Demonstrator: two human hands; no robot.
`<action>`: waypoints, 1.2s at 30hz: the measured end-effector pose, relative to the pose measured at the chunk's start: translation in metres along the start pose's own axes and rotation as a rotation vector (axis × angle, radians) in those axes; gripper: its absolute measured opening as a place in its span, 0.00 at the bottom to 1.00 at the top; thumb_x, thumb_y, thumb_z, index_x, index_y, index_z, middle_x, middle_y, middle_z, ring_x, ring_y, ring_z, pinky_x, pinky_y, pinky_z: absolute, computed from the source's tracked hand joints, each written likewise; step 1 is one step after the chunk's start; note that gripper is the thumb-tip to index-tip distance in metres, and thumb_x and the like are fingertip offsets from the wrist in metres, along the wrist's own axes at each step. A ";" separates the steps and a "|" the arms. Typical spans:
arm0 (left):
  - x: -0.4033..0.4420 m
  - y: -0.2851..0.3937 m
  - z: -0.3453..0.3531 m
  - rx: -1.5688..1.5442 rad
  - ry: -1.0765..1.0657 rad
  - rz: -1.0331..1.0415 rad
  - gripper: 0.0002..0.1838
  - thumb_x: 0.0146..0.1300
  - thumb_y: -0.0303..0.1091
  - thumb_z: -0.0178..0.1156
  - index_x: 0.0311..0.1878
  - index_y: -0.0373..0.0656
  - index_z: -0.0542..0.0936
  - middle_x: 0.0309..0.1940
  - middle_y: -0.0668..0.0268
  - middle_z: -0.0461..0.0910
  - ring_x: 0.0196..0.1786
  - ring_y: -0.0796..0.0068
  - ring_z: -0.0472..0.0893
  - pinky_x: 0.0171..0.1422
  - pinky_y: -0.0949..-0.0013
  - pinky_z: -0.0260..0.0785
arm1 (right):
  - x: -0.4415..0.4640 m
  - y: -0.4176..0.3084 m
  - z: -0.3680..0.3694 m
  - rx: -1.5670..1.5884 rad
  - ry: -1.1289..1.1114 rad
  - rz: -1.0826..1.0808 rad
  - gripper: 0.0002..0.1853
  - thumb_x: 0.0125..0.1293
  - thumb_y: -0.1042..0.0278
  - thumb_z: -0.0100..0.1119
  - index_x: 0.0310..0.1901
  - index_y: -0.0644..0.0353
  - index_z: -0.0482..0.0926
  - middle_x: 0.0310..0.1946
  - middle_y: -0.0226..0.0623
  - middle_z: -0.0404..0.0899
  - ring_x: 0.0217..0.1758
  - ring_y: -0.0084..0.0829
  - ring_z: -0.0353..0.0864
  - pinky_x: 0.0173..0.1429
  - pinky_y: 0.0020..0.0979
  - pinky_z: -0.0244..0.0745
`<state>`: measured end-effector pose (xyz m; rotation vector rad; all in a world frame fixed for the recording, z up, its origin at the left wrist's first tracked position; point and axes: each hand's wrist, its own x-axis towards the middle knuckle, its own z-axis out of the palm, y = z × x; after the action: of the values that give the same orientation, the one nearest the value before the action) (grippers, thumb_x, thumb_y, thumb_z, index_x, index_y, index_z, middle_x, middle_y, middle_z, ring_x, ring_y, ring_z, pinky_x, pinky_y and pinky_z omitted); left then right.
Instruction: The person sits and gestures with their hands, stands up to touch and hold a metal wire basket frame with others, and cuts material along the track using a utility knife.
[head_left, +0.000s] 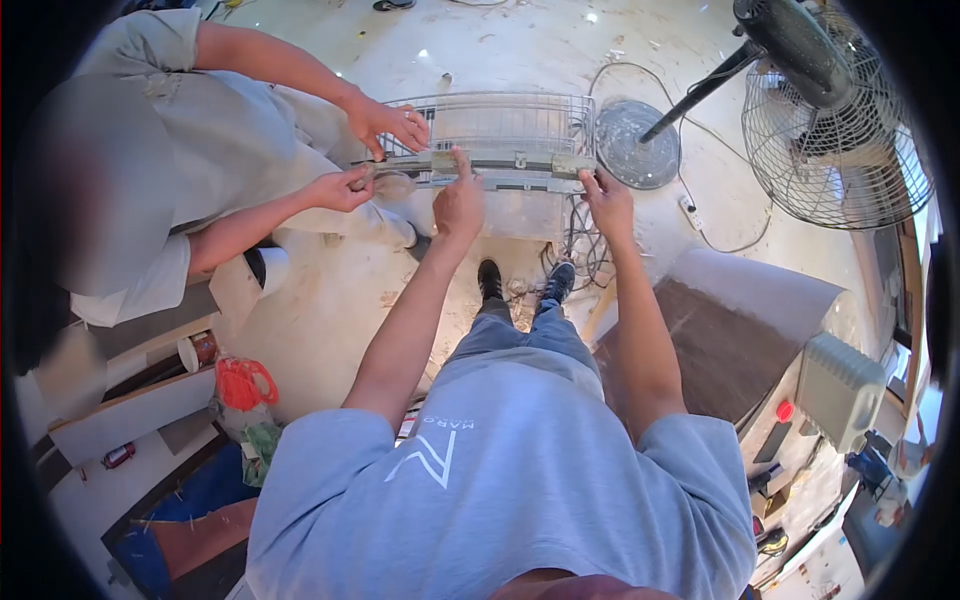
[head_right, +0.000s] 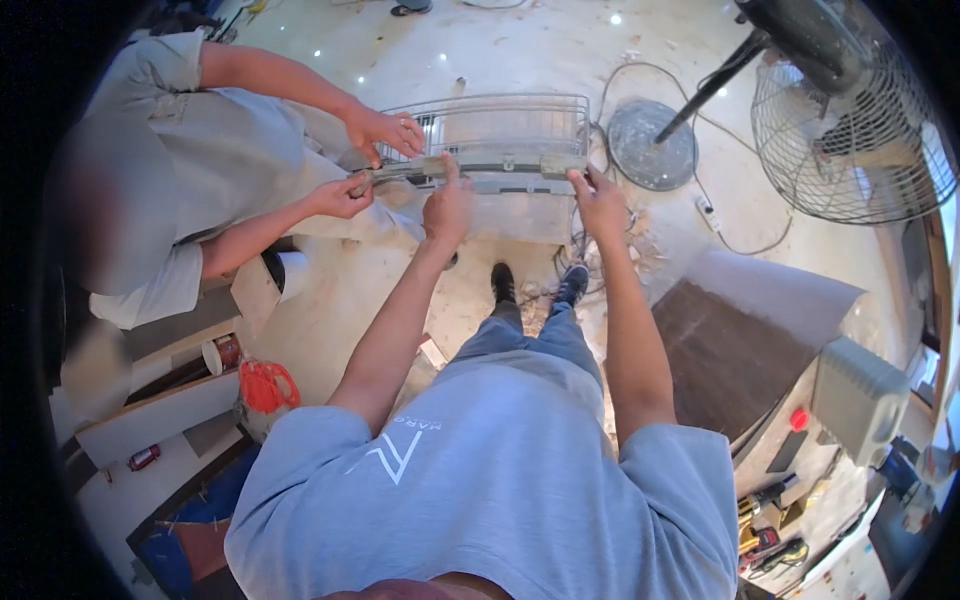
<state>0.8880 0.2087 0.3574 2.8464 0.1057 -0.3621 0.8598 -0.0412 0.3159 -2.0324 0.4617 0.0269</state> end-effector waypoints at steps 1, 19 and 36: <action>-0.002 0.001 -0.005 0.010 -0.024 0.005 0.39 0.71 0.45 0.49 0.77 0.46 0.43 0.28 0.45 0.82 0.32 0.45 0.83 0.38 0.47 0.74 | 0.000 0.000 0.001 -0.001 0.003 -0.009 0.32 0.65 0.42 0.59 0.55 0.67 0.79 0.40 0.54 0.83 0.46 0.47 0.84 0.51 0.39 0.76; -0.014 0.006 -0.009 0.004 -0.064 0.016 0.42 0.69 0.44 0.52 0.77 0.42 0.40 0.28 0.45 0.82 0.32 0.46 0.84 0.40 0.48 0.75 | 0.010 0.021 0.006 0.086 -0.011 -0.077 0.29 0.66 0.46 0.61 0.53 0.67 0.79 0.27 0.45 0.83 0.29 0.33 0.83 0.37 0.33 0.75; -0.011 0.067 -0.010 -0.218 0.355 0.673 0.24 0.57 0.37 0.66 0.58 0.45 0.78 0.52 0.60 0.79 0.57 0.56 0.77 0.63 0.54 0.67 | -0.006 0.007 0.000 0.119 0.005 -0.033 0.26 0.65 0.49 0.62 0.57 0.61 0.78 0.34 0.43 0.86 0.34 0.30 0.86 0.41 0.31 0.77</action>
<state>0.8872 0.1469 0.3864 2.5027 -0.6807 0.2773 0.8517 -0.0421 0.3109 -1.9234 0.4227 -0.0250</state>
